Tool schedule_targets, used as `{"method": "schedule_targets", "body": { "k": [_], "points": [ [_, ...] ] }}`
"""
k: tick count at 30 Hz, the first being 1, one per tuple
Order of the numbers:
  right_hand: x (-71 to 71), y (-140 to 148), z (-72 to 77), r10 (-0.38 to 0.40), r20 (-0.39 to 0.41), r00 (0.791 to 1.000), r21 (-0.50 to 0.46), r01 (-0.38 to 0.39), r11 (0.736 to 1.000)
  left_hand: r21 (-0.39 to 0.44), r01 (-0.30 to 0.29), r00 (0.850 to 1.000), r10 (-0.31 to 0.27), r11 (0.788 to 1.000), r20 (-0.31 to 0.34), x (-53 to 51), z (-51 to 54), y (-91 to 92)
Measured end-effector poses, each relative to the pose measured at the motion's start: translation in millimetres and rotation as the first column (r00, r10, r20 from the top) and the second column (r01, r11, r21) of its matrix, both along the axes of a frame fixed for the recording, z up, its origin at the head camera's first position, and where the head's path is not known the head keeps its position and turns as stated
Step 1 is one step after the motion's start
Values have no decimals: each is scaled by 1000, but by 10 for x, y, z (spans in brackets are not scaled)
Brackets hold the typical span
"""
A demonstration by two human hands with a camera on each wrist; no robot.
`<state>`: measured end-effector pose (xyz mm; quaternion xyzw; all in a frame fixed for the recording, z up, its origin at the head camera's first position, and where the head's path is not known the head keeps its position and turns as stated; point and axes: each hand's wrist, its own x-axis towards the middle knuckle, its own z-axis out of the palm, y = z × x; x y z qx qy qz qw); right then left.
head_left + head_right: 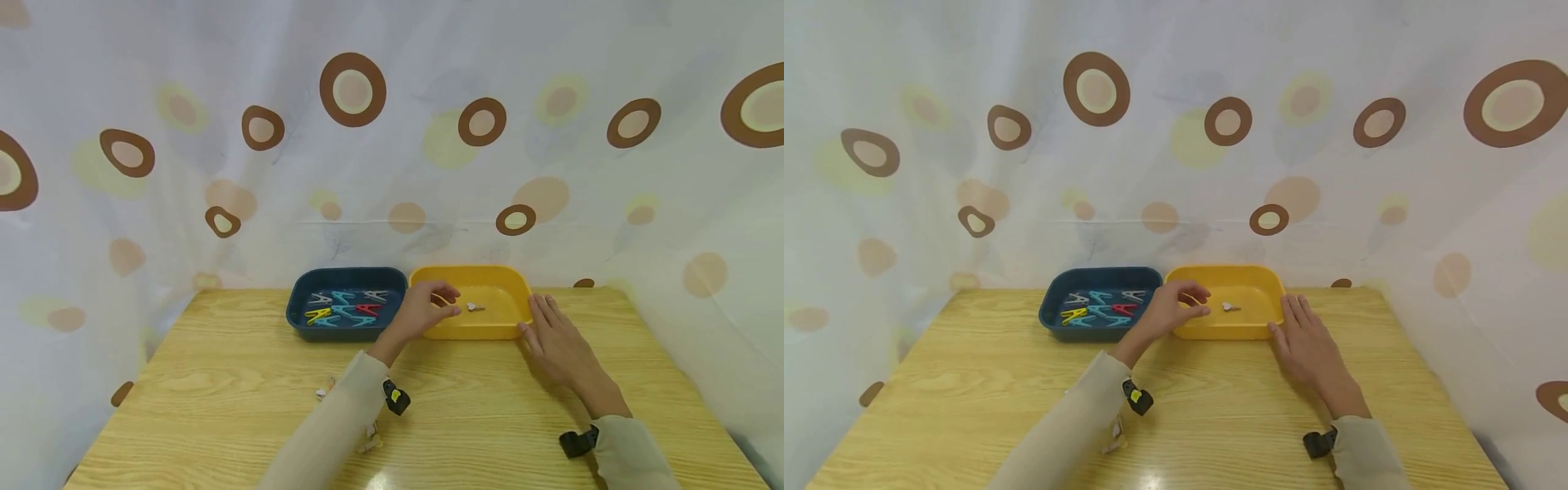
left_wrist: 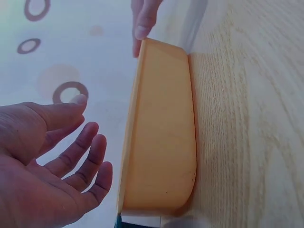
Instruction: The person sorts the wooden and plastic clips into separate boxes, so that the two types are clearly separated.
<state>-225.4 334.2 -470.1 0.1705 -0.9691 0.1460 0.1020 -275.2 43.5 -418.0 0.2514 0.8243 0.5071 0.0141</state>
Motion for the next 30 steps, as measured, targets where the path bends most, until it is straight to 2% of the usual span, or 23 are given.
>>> {"method": "schedule_targets", "body": {
  "k": [7, 14, 20, 24, 30],
  "points": [
    [-11, 0, 8, 11, 3, 1000, 1, -11, 1000, 30, -35, 999, 36, 999, -28, 201, -75, -271],
    [3, -6, -4, 9, -21, 1000, 3, -9, 1000, 66, -48, 998, 51, 997, -41, 349, -133, -525],
    [36, 1, -26, 4, -28, 1000, 6, -4, 1000, 47, -83, 995, 85, 995, -50, 448, -230, -788],
    [40, 5, -18, -7, -20, 1000, 15, 7, 1000, 35, -108, 992, 110, 994, -57, 519, -241, -945],
    [31, -10, -19, -9, -13, 1000, 17, 10, 1000, 61, -106, 993, 109, 992, -37, 631, -258, -1159]
  ]
}}
